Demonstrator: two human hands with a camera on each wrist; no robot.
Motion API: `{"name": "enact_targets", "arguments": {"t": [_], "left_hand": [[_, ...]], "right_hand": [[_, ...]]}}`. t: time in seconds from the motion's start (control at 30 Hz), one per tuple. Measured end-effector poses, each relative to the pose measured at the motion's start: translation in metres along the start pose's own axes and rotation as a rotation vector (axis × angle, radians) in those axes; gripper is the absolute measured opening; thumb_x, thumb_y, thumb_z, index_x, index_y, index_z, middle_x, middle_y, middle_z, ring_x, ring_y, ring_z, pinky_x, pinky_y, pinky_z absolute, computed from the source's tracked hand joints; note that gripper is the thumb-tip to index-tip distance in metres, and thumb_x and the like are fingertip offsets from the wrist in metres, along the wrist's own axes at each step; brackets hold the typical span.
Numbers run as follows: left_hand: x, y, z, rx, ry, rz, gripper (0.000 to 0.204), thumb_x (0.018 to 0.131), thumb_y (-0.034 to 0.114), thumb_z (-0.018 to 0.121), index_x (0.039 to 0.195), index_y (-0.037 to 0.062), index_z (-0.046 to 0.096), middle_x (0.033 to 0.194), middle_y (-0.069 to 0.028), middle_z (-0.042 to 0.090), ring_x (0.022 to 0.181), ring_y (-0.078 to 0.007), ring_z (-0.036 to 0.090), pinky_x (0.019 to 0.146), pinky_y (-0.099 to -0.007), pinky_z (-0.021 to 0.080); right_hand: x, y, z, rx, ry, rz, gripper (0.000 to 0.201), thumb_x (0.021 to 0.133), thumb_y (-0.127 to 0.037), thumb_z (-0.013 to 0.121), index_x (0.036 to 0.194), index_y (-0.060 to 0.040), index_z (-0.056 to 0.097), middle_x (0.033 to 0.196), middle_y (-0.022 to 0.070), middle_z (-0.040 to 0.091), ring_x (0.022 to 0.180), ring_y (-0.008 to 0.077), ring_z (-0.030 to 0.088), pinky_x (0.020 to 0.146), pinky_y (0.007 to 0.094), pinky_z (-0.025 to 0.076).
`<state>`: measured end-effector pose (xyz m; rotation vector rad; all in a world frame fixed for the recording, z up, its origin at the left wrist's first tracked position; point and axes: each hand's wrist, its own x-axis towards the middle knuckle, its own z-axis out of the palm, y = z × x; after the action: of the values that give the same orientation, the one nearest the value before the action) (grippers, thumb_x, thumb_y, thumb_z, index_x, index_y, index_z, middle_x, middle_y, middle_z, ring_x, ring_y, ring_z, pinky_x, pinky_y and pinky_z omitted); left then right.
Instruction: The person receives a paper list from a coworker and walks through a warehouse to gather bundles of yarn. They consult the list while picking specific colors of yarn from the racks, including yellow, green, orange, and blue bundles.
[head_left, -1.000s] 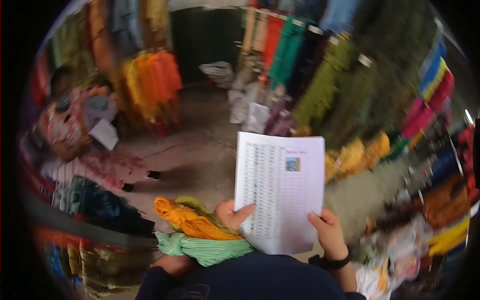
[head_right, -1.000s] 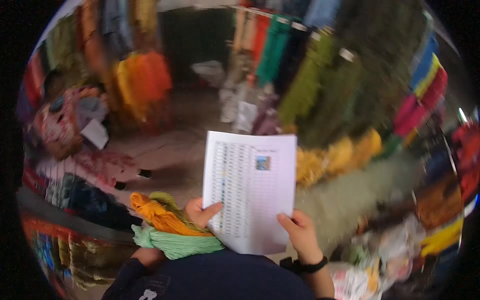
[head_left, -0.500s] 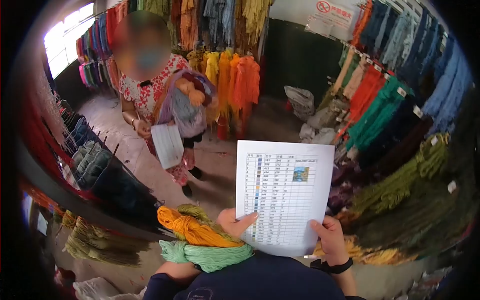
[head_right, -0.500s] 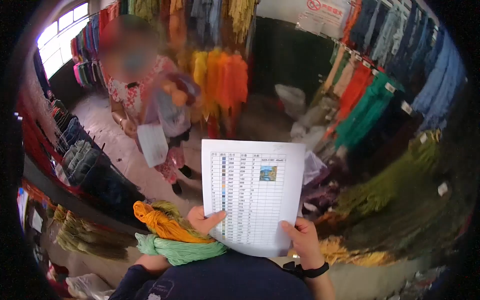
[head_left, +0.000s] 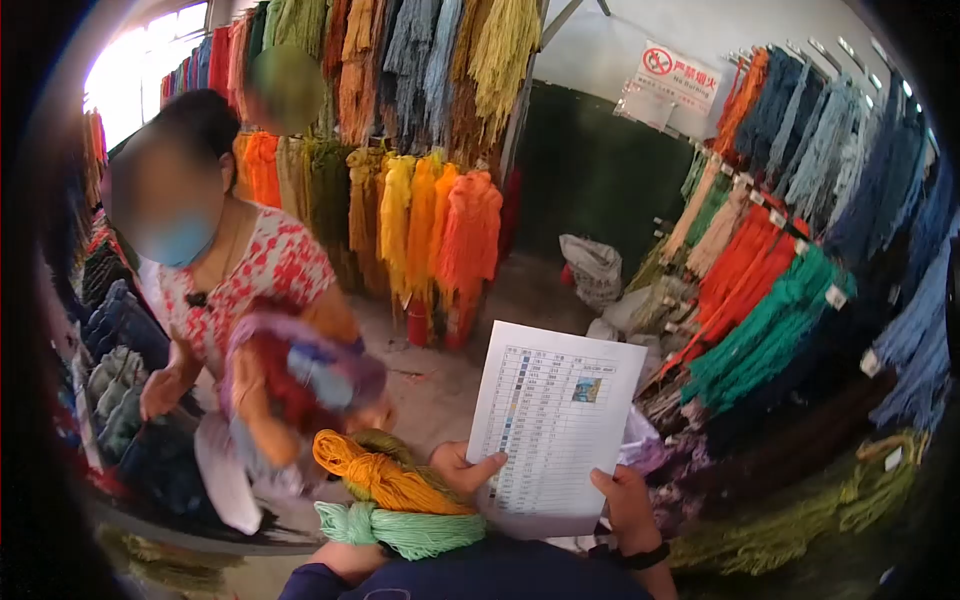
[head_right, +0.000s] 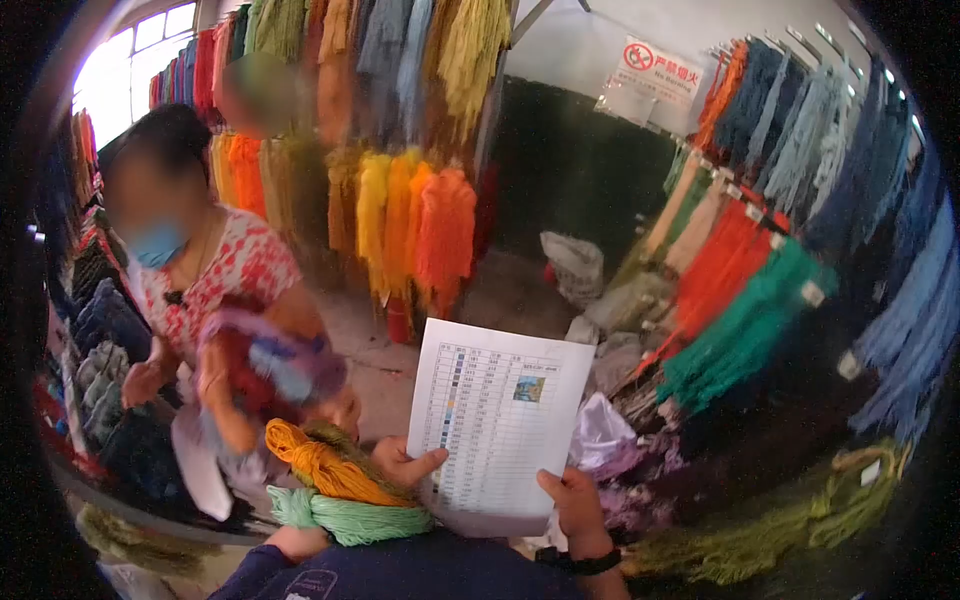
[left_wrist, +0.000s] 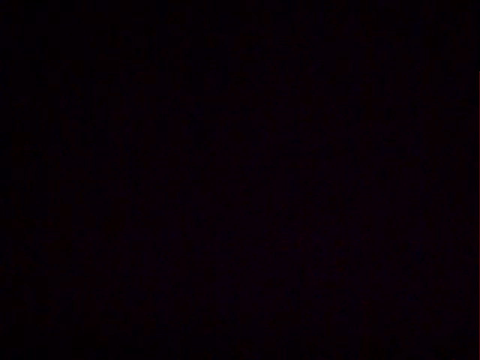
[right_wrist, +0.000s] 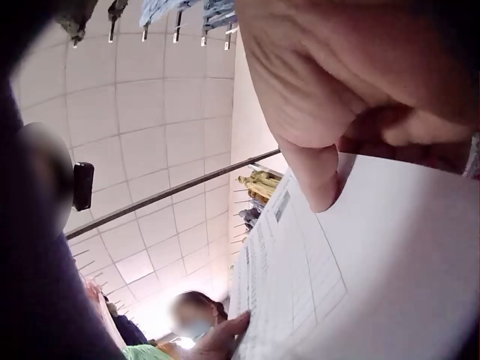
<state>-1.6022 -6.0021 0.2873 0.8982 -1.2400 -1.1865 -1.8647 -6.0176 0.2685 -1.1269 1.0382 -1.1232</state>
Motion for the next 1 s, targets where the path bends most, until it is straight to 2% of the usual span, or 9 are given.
{"name": "enact_targets", "arguments": {"t": [0.07,0.17,0.3,0.37,0.43,0.5,0.57,0.77,1.0], "left_hand": [[-0.005,-0.004,-0.007,-0.038,-0.008,-0.023,0.023,0.088,0.006,0.057,0.107,-0.0054,0.063,0.102,-0.0120,0.066,0.094,-0.0142,0.059,0.083,-0.0247,0.046],[-0.014,0.023,-0.002,0.090,0.070,-0.115,0.023,0.088,0.006,0.056,0.108,-0.0055,0.062,0.102,-0.0130,0.066,0.095,-0.0150,0.059,0.083,-0.0254,0.046],[-0.019,-0.004,0.016,-0.015,0.217,-0.096,0.024,0.088,0.008,0.057,0.107,-0.0050,0.063,0.100,-0.0135,0.066,0.092,-0.0157,0.061,0.081,-0.0269,0.048],[0.008,-0.009,0.053,0.107,0.375,-0.103,0.023,0.087,0.008,0.058,0.106,-0.0046,0.064,0.098,-0.0135,0.067,0.088,-0.0156,0.062,0.078,-0.0276,0.050],[0.019,-0.046,0.066,0.083,0.453,-0.023,0.022,0.087,0.008,0.058,0.104,-0.0044,0.065,0.094,-0.0131,0.068,0.085,-0.0159,0.062,0.074,-0.0279,0.050],[0.024,-0.035,0.091,0.059,0.694,-0.047,0.021,0.087,0.009,0.059,0.102,-0.0038,0.065,0.091,-0.0113,0.068,0.082,-0.0154,0.063,0.072,-0.0276,0.051],[0.036,-0.034,0.101,0.085,0.802,-0.044,0.022,0.088,0.013,0.059,0.101,-0.0033,0.066,0.091,-0.0098,0.068,0.083,-0.0151,0.062,0.074,-0.0289,0.050],[0.035,-0.004,0.148,0.070,0.978,-0.001,0.027,0.087,0.020,0.062,0.100,-0.0031,0.066,0.089,-0.0080,0.067,0.084,-0.0148,0.060,0.075,-0.0302,0.048],[0.047,-0.013,0.141,0.090,1.130,0.012,0.028,0.086,0.022,0.064,0.098,-0.0033,0.065,0.086,-0.0090,0.067,0.080,-0.0154,0.062,0.071,-0.0296,0.050]], "right_hand": [[-0.002,0.004,0.004,0.064,0.016,0.042,0.022,0.085,-0.010,0.063,0.100,0.0051,0.064,0.094,0.0068,0.066,0.082,0.0133,0.060,0.076,0.0271,0.046],[0.021,0.007,-0.005,0.022,-0.150,0.080,0.023,0.084,-0.012,0.064,0.101,0.0047,0.064,0.094,0.0070,0.066,0.081,0.0128,0.060,0.074,0.0263,0.046],[0.056,-0.005,-0.020,-0.212,-0.305,0.067,0.024,0.087,-0.014,0.061,0.101,0.0056,0.064,0.088,0.0048,0.066,0.079,0.0104,0.058,0.071,0.0234,0.045],[0.107,0.000,-0.058,-0.177,-0.396,0.033,0.025,0.088,-0.016,0.060,0.099,0.0062,0.064,0.086,0.0040,0.065,0.077,0.0097,0.057,0.069,0.0226,0.045],[0.147,-0.001,-0.074,-0.358,-0.609,0.080,0.024,0.088,-0.015,0.059,0.100,0.0063,0.063,0.089,0.0020,0.064,0.081,0.0094,0.056,0.072,0.0232,0.043],[0.178,-0.016,-0.070,-0.292,-0.738,0.090,0.024,0.088,-0.017,0.061,0.096,0.0056,0.063,0.085,0.0004,0.063,0.076,0.0086,0.054,0.069,0.0235,0.042],[0.207,-0.038,-0.063,-0.384,-0.792,-0.087,0.026,0.088,-0.018,0.060,0.094,0.0069,0.063,0.083,0.0027,0.064,0.075,0.0079,0.055,0.068,0.0226,0.044],[0.224,-0.085,-0.053,-0.323,-0.966,-0.100,0.023,0.088,-0.015,0.060,0.095,0.0066,0.063,0.088,0.0035,0.065,0.079,0.0090,0.057,0.071,0.0236,0.045],[0.253,-0.101,-0.029,-0.183,-1.169,-0.017,0.023,0.089,-0.015,0.060,0.100,0.0052,0.062,0.092,0.0037,0.065,0.081,0.0095,0.058,0.074,0.0242,0.046]]}}
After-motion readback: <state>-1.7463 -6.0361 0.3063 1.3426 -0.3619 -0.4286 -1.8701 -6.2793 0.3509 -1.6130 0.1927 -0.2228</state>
